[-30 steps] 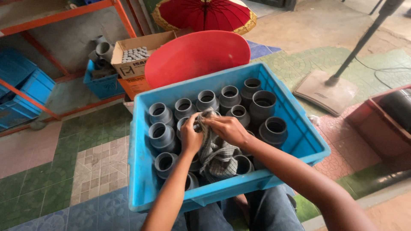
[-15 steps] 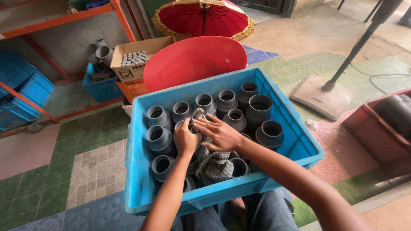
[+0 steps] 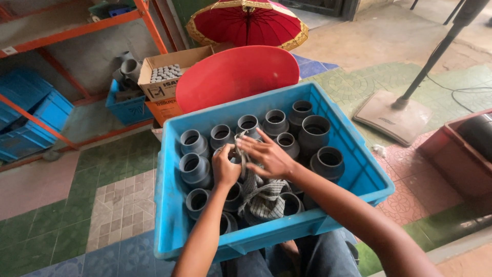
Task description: The person cleans PVC couplings with a cloth, handling them one at a time and placing them into a cardboard box.
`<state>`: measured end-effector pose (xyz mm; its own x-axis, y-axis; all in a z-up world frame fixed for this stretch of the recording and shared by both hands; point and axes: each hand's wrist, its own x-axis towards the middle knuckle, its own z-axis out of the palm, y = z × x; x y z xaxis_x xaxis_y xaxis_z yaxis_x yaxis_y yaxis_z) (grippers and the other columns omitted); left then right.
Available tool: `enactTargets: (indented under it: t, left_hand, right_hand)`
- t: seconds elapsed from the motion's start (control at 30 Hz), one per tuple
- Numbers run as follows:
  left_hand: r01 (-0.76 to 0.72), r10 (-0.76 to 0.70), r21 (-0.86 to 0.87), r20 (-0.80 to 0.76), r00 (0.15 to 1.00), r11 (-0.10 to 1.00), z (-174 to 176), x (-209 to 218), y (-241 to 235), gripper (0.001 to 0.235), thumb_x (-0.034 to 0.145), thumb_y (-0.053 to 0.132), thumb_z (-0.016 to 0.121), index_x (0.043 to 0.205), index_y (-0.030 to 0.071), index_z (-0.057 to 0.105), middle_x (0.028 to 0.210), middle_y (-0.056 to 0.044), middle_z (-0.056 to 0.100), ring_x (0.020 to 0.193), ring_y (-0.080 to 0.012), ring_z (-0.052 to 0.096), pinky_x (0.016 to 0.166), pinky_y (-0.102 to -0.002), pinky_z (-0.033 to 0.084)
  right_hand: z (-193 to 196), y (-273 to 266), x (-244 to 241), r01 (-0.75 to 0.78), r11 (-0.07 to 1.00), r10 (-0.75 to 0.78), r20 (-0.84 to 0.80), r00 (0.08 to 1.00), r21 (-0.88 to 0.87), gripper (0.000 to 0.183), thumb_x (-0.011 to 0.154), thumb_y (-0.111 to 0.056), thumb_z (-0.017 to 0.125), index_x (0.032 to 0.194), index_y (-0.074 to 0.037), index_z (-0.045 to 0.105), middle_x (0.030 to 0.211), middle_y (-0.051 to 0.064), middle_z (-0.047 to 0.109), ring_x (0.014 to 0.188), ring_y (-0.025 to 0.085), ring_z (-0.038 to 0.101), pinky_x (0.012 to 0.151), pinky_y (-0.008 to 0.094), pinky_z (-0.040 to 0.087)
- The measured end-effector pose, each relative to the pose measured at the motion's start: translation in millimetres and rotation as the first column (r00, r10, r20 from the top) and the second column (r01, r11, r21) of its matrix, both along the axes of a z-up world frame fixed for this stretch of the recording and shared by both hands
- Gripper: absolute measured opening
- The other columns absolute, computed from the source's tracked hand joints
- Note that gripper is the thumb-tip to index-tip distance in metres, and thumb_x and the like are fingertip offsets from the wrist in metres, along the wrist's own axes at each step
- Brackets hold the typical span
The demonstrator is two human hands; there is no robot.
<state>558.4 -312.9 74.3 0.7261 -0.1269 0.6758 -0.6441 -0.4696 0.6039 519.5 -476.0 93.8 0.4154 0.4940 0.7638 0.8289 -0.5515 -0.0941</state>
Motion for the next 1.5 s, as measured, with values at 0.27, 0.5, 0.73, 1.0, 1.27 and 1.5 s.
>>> enactTargets:
  t: [0.27,0.5,0.73,1.0,1.27,1.5]
  left_hand:
    - [-0.006,0.007,-0.015,0.057,0.998,1.0,5,-4,2,0.009,0.064,0.005,0.064,0.068,0.009,0.057,0.059,-0.011,0.057,0.062,-0.0333,0.06,0.06,-0.038,0.048]
    - [-0.004,0.005,-0.018,0.052,0.999,1.0,0,0,2,0.015,0.062,0.008,0.069,0.075,0.011,0.061,0.061,-0.009,0.059,0.062,-0.031,0.062,0.062,-0.037,0.049]
    - [-0.086,0.087,-0.028,0.048,0.995,0.996,2,-2,1,0.012,0.064,0.007,0.065,0.075,0.007,0.06,0.062,-0.014,0.059,0.064,-0.037,0.061,0.062,-0.041,0.048]
    - [-0.073,0.074,-0.015,0.033,0.997,0.997,10,-13,4,0.018,0.063,0.018,0.074,0.079,0.018,0.065,0.066,0.001,0.061,0.067,-0.021,0.064,0.064,-0.031,0.05]
    - [-0.08,-0.019,-0.428,-0.221,0.975,0.9,14,-11,-15,0.038,0.061,0.004,0.074,0.097,0.012,0.07,0.079,-0.011,0.068,0.077,-0.0259,0.067,0.065,-0.033,0.056]
    - [-0.016,-0.093,-0.458,-0.215,0.972,0.889,28,-18,-21,0.039,0.059,0.007,0.079,0.097,0.009,0.071,0.083,-0.019,0.068,0.084,-0.0334,0.066,0.068,-0.038,0.055]
  right_hand:
    - [7,1,1,-0.006,0.998,0.011,0.077,0.997,-0.065,0.049,0.095,-0.037,0.036,0.123,-0.002,0.054,0.124,0.017,0.057,0.118,0.032,0.052,0.109,0.055,0.017]
    - [-3,-8,13,0.073,0.988,-0.041,0.222,0.974,-0.135,0.052,0.087,-0.035,0.044,0.125,-0.001,0.053,0.123,0.016,0.058,0.115,0.031,0.055,0.107,0.057,0.02]
    - [2,-2,2,-0.062,0.995,0.071,0.111,0.991,-0.08,0.05,0.088,-0.038,0.045,0.121,-0.001,0.055,0.126,0.016,0.056,0.118,0.033,0.052,0.109,0.055,0.018]
    - [-2,-3,-4,-0.066,0.997,0.067,0.023,0.997,-0.037,0.049,0.083,-0.032,0.058,0.124,-0.006,0.056,0.125,0.013,0.057,0.117,0.03,0.052,0.111,0.051,0.019]
    - [14,5,-21,0.075,0.92,0.129,-0.478,0.869,0.385,0.045,0.091,-0.025,0.044,0.132,-0.006,0.048,0.12,0.019,0.058,0.115,0.037,0.049,0.1,0.052,0.035]
    - [-18,3,3,0.161,0.848,0.268,-0.67,0.692,0.505,0.046,0.095,-0.03,0.042,0.132,-0.004,0.048,0.122,0.016,0.058,0.118,0.027,0.049,0.101,0.046,0.036]
